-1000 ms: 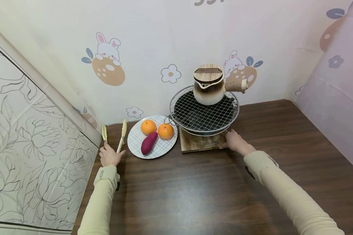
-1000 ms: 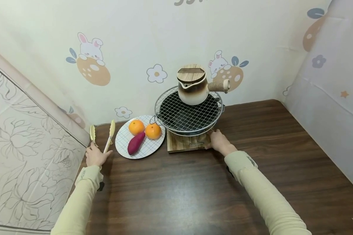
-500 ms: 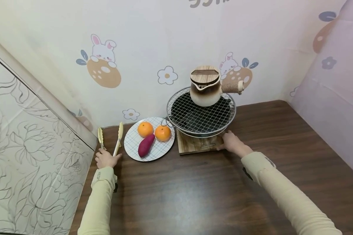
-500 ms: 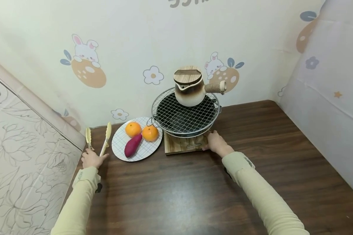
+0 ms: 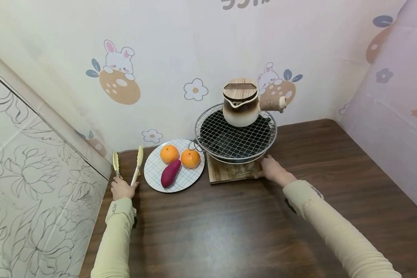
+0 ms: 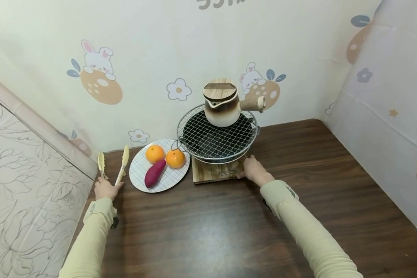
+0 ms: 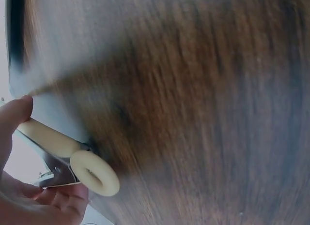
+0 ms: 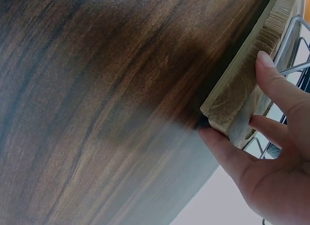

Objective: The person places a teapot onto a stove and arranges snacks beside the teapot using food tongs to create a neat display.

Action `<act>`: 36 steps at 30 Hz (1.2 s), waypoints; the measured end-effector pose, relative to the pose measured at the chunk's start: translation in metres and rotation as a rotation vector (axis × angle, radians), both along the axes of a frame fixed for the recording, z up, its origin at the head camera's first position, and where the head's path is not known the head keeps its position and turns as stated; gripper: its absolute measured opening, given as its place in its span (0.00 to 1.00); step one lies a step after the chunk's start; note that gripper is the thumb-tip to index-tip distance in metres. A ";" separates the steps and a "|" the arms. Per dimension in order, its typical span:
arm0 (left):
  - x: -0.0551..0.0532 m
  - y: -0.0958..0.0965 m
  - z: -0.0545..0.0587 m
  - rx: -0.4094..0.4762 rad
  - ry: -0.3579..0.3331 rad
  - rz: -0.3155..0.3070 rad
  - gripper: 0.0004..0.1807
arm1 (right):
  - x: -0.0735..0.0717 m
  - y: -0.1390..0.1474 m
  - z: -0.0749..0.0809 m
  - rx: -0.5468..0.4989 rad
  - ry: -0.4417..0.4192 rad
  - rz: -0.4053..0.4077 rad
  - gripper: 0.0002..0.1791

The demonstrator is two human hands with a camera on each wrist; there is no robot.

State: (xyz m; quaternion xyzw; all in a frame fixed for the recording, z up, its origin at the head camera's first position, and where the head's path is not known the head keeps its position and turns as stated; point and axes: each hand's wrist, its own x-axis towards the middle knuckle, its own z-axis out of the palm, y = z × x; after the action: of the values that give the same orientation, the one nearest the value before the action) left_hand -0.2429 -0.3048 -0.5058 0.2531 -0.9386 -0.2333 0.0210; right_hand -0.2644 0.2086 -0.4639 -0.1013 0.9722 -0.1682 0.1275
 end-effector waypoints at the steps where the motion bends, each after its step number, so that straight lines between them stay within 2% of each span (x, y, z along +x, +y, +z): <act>1: 0.000 0.000 0.000 0.004 0.004 0.000 0.53 | 0.000 0.000 0.000 0.001 -0.001 0.000 0.48; 10: 0.005 -0.012 -0.003 0.112 0.050 -0.059 0.49 | -0.001 0.001 -0.005 -0.009 0.028 0.011 0.46; 14: 0.009 -0.019 -0.005 0.119 0.037 -0.075 0.49 | 0.000 0.001 -0.005 -0.014 0.047 0.019 0.45; 18: 0.012 -0.023 -0.006 0.119 0.078 -0.070 0.48 | 0.000 0.001 -0.003 -0.020 0.039 0.017 0.45; 21: 0.014 -0.024 -0.002 0.123 0.124 -0.051 0.47 | 0.000 0.002 -0.002 -0.019 0.046 0.020 0.45; 26: 0.022 -0.022 0.008 0.103 0.161 -0.032 0.46 | 0.000 0.001 -0.002 -0.024 0.052 0.031 0.45; 36: 0.034 -0.013 0.022 0.100 0.171 -0.013 0.48 | -0.001 0.003 -0.002 -0.020 0.038 0.030 0.47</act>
State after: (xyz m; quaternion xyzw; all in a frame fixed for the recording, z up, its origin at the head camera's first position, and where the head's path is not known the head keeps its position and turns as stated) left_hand -0.2085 -0.3174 -0.4838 0.2269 -0.9222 -0.3008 0.0867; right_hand -0.2649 0.2114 -0.4658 -0.1203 0.9710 -0.1742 0.1107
